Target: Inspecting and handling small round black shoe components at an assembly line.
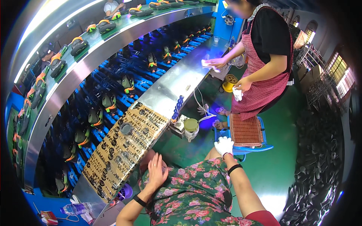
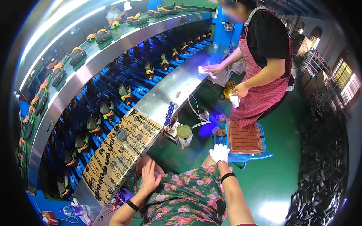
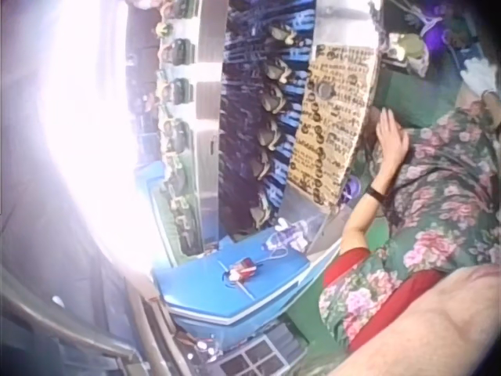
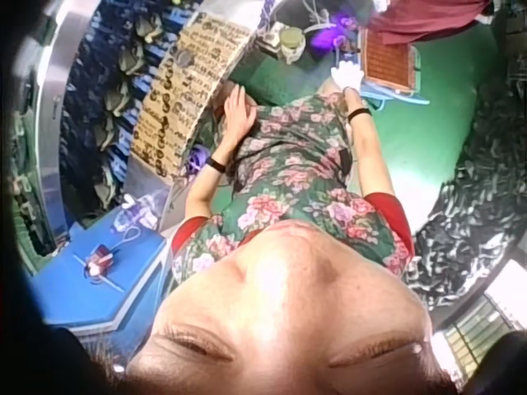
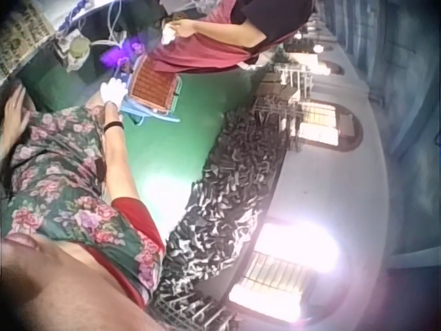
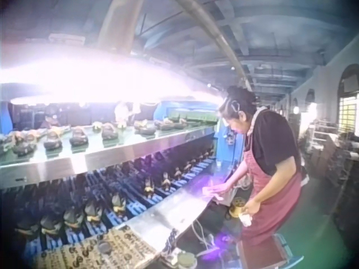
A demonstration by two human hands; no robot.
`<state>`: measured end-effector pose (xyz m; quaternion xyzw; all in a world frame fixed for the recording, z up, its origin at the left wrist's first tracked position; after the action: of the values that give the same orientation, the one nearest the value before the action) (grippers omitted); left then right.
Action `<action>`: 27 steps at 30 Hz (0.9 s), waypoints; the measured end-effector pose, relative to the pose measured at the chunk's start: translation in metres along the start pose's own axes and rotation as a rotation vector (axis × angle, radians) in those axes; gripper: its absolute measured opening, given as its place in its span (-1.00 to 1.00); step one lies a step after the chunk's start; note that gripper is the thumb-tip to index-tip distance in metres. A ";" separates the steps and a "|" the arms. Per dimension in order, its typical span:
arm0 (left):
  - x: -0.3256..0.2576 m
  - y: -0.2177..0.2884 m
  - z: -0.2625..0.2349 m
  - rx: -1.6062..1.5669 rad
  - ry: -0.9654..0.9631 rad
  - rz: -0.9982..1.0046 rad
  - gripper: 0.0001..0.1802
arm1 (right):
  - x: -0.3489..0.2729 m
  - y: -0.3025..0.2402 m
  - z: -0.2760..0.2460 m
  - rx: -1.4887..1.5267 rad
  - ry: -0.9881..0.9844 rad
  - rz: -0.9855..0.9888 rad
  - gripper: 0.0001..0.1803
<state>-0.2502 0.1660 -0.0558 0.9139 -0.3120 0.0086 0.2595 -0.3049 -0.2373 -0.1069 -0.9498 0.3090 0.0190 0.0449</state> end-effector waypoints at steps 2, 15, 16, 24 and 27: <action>-0.045 -0.025 0.032 0.139 -0.190 -0.020 -0.22 | 0.000 0.006 0.002 0.014 -0.033 0.006 -0.57; -0.095 -0.084 0.008 -0.161 -0.058 -0.477 -0.19 | 0.005 -0.019 0.000 -0.005 0.002 -0.036 -0.54; -0.096 -0.086 0.009 -0.177 -0.038 -0.491 -0.20 | 0.005 -0.022 0.000 -0.010 -0.002 -0.042 -0.54; -0.089 -0.085 0.005 -0.189 -0.002 -0.471 -0.24 | 0.008 -0.032 -0.003 0.009 0.006 -0.074 -0.59; -0.086 -0.083 0.001 -0.213 -0.036 -0.507 -0.25 | 0.006 -0.031 -0.003 0.007 -0.026 -0.047 -0.60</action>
<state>-0.2716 0.2696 -0.1105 0.9305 -0.0768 -0.1056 0.3423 -0.2813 -0.2159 -0.1020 -0.9563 0.2860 0.0294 0.0529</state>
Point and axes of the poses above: each hand's wrist, its own x-axis towards the middle knuckle, its own z-axis out of the palm, y = z × x, the point moved 8 cm from there along x, towards the middle knuckle, and after that the axes turned 2 degrees about x, right-handed, at the moved point
